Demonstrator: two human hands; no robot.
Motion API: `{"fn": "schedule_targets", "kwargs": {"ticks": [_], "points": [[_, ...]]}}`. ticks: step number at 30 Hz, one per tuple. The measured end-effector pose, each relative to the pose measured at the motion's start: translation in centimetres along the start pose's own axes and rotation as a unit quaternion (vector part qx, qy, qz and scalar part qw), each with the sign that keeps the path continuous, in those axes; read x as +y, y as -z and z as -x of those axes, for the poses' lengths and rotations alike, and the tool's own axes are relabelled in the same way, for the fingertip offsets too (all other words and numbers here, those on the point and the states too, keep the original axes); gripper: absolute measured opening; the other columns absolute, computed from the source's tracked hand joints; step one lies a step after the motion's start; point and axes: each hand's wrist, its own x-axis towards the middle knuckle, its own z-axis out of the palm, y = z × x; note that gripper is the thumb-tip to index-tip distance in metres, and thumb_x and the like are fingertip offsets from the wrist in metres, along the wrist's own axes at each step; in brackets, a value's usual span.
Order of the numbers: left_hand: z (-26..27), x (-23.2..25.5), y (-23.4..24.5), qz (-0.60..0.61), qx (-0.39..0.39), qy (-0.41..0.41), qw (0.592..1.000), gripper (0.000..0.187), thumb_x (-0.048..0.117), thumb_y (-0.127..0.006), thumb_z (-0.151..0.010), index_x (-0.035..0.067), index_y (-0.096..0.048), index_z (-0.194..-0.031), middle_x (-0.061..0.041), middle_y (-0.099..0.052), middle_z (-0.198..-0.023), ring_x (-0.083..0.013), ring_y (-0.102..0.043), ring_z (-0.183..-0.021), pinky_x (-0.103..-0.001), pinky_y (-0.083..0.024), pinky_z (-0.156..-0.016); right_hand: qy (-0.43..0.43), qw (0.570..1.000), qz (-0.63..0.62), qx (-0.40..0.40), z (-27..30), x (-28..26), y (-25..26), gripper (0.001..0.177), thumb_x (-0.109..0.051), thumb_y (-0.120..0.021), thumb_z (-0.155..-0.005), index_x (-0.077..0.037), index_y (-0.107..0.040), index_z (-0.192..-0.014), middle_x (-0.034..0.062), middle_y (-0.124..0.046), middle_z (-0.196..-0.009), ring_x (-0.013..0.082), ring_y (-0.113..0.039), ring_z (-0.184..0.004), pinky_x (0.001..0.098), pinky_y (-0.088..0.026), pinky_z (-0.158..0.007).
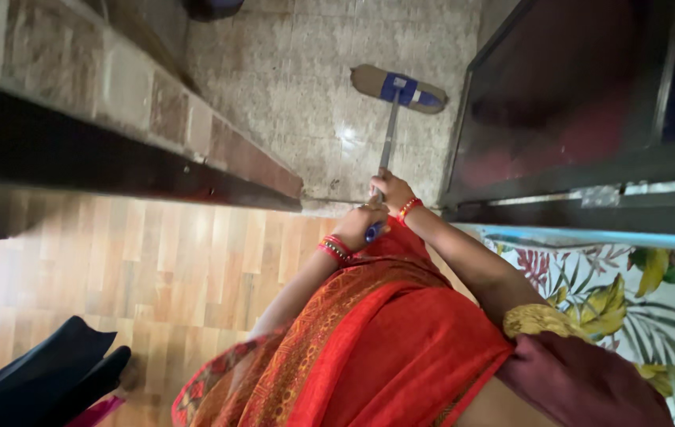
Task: The person sweeps the tiled bathroom floor using a long-handled broom, moving dirt and debris toward the doorway.
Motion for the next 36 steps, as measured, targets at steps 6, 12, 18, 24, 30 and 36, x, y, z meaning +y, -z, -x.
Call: {"fn": "schedule_targets", "kwargs": {"ticks": [6, 12, 18, 24, 30, 36], "points": [[5.1, 8.6, 3.8, -0.090, -0.061, 0.027, 0.994, 0.019, 0.034, -0.067, -0.093, 0.016, -0.070, -0.096, -0.012, -0.070, -0.093, -0.0341, -0.070, -0.082, -0.048, -0.055, -0.071, -0.044, 0.973, -0.213, -0.074, 4.6, -5.9, -1.3, 0.016, -0.027, -0.060, -0.095, -0.015, -0.069, -0.089, 0.0190, -0.069, -0.106, 0.0370, -0.070, -0.088, 0.0456, -0.054, -0.077], [5.2, 10.1, 3.4, -0.122, -0.051, -0.058, 0.990, 0.023, 0.037, -0.066, -0.097, 0.014, -0.069, -0.099, -0.010, -0.068, -0.091, -0.0309, -0.070, -0.081, -0.045, -0.055, -0.066, 0.054, 0.994, -0.058, -0.075, 7.1, -7.3, 1.0, 0.012, -0.028, -0.064, -0.085, -0.017, -0.065, -0.089, 0.0184, -0.067, -0.111, 0.0372, -0.070, -0.090, 0.0456, -0.053, -0.071], [1.0, 6.8, 2.3, -0.085, 0.010, -0.043, 0.995, 0.019, 0.033, -0.066, -0.093, 0.015, -0.069, -0.096, -0.011, -0.069, -0.097, -0.0305, -0.070, -0.081, -0.044, -0.056, -0.064, 0.047, 0.995, -0.036, -0.076, 2.8, -1.9, 0.7, 0.009, -0.025, -0.067, -0.081, -0.018, -0.064, -0.085, 0.0171, -0.067, -0.120, 0.0347, -0.071, -0.084, 0.0441, -0.056, -0.069], [-8.0, -0.7, 2.7, -0.087, 0.055, 0.105, 0.989, 0.022, 0.035, -0.069, -0.093, 0.013, -0.069, -0.090, -0.016, -0.069, -0.081, -0.0396, -0.066, -0.078, -0.052, -0.051, -0.068, -0.052, 0.979, -0.174, -0.090, -9.8, 6.6, 0.5, 0.035, -0.020, -0.076, -0.079, -0.016, -0.070, -0.113, 0.0201, -0.067, -0.121, 0.0321, -0.068, -0.092, 0.0396, -0.055, -0.080], [-13.8, -4.9, 2.9, -0.072, 0.184, 0.010, 0.980, 0.018, 0.023, -0.069, -0.089, 0.011, -0.068, -0.101, -0.022, -0.067, -0.097, -0.0427, -0.065, -0.084, -0.050, -0.052, -0.072, 0.094, 0.991, -0.066, -0.068, -16.9, 9.0, 3.0, 0.027, -0.010, -0.071, -0.081, -0.016, -0.067, -0.107, 0.0182, -0.059, -0.140, 0.0314, -0.066, -0.106, 0.0359, -0.056, -0.087], [-9.6, -1.2, -1.2, -0.179, -0.011, 0.140, 0.974, 0.013, 0.021, -0.065, -0.092, 0.016, -0.073, -0.101, -0.016, -0.072, -0.092, -0.0367, -0.071, -0.086, -0.050, -0.055, -0.074, 0.071, 0.991, -0.023, -0.107, -9.8, 7.2, 2.8, 0.022, -0.014, -0.070, -0.077, -0.011, -0.066, -0.099, 0.0136, -0.063, -0.115, 0.0292, -0.066, -0.088, 0.0373, -0.056, -0.074]]}}
